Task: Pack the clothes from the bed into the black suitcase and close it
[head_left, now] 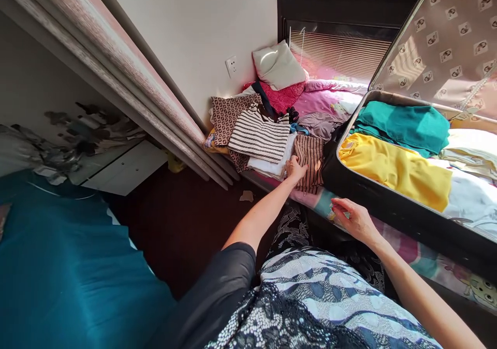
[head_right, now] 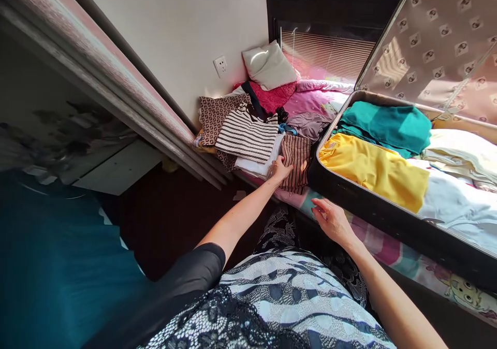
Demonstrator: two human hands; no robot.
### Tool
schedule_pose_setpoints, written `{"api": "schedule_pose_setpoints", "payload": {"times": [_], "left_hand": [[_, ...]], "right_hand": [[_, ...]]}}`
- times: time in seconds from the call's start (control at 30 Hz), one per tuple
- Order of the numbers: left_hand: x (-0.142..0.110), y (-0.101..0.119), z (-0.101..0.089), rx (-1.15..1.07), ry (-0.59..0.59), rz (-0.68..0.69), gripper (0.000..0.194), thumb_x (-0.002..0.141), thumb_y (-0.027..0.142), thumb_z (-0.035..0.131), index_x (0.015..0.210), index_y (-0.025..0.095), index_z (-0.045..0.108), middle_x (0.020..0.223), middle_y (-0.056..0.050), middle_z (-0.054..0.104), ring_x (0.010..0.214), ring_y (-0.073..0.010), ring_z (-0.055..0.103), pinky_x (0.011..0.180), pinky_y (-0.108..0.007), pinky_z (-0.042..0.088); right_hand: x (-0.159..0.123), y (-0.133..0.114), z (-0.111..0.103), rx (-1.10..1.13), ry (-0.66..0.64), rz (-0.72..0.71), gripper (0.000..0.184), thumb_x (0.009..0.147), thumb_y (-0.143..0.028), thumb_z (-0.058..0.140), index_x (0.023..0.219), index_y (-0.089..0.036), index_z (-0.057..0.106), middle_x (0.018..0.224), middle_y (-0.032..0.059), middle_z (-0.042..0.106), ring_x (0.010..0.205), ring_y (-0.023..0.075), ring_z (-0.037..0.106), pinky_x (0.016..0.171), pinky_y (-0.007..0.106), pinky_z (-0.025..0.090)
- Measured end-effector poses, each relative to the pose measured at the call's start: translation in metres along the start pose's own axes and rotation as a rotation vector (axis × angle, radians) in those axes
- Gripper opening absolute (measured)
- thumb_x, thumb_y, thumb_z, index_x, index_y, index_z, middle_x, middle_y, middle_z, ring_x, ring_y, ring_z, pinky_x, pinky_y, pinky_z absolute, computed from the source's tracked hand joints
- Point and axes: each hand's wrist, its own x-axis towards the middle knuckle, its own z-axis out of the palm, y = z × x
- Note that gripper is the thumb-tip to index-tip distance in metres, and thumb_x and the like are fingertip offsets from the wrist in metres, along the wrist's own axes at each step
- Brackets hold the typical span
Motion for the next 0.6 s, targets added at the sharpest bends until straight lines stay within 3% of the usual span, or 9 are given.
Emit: {"api": "schedule_pose_setpoints", "payload": {"times": [0.17, 0.3, 0.43, 0.5, 0.6], "left_hand": [[-0.031, 0.001, 0.026, 0.269, -0.032, 0.367, 0.06, 0.104, 0.01, 0.056, 0.162, 0.026, 0.059, 0.173, -0.016, 0.05, 0.15, -0.0353, 0.055, 0.122, -0.049, 0.049], [-0.041, -0.005, 0.043, 0.243, -0.072, 0.471, 0.072, 0.102, 0.002, 0.045, 0.171, 0.024, 0.053, 0.182, -0.016, 0.04, 0.163, -0.0378, 0.044, 0.13, -0.053, 0.045], [-0.024, -0.015, 0.035, -0.092, -0.08, 0.376, 0.091, 0.089, -0.005, 0.059, 0.176, 0.017, 0.042, 0.183, -0.021, 0.038, 0.167, -0.0341, 0.043, 0.137, -0.046, 0.037], [-0.01, -0.02, 0.024, -0.291, -0.047, 0.213, 0.099, 0.083, -0.006, 0.066, 0.176, 0.016, 0.04, 0.177, -0.024, 0.047, 0.164, -0.0322, 0.05, 0.137, -0.044, 0.038], [0.007, -0.024, 0.006, -0.548, -0.057, -0.036, 0.093, 0.08, -0.003, 0.075, 0.168, 0.015, 0.049, 0.161, -0.024, 0.065, 0.152, -0.0309, 0.063, 0.131, -0.045, 0.047]], "right_hand": [[-0.001, 0.016, 0.011, 0.041, -0.016, 0.041, 0.049, 0.099, -0.064, 0.062, 0.111, -0.02, 0.082, 0.097, 0.0134, 0.084, 0.078, 0.0281, 0.081, 0.078, 0.041, 0.069], [-0.003, 0.023, 0.017, 0.053, -0.05, 0.065, 0.047, 0.097, -0.061, 0.064, 0.111, -0.02, 0.082, 0.094, 0.0131, 0.084, 0.078, 0.0291, 0.081, 0.076, 0.042, 0.069], [-0.008, 0.03, 0.018, 0.091, -0.07, 0.115, 0.045, 0.094, -0.057, 0.064, 0.113, -0.02, 0.082, 0.099, 0.0135, 0.085, 0.084, 0.03, 0.083, 0.077, 0.041, 0.069], [-0.011, 0.035, 0.018, 0.108, -0.087, 0.142, 0.045, 0.094, -0.057, 0.065, 0.113, -0.02, 0.082, 0.1, 0.0136, 0.085, 0.086, 0.0304, 0.083, 0.077, 0.04, 0.069], [-0.011, 0.04, 0.021, 0.124, -0.109, 0.165, 0.045, 0.094, -0.057, 0.065, 0.114, -0.02, 0.082, 0.1, 0.0139, 0.085, 0.087, 0.0307, 0.083, 0.079, 0.041, 0.07]]}}
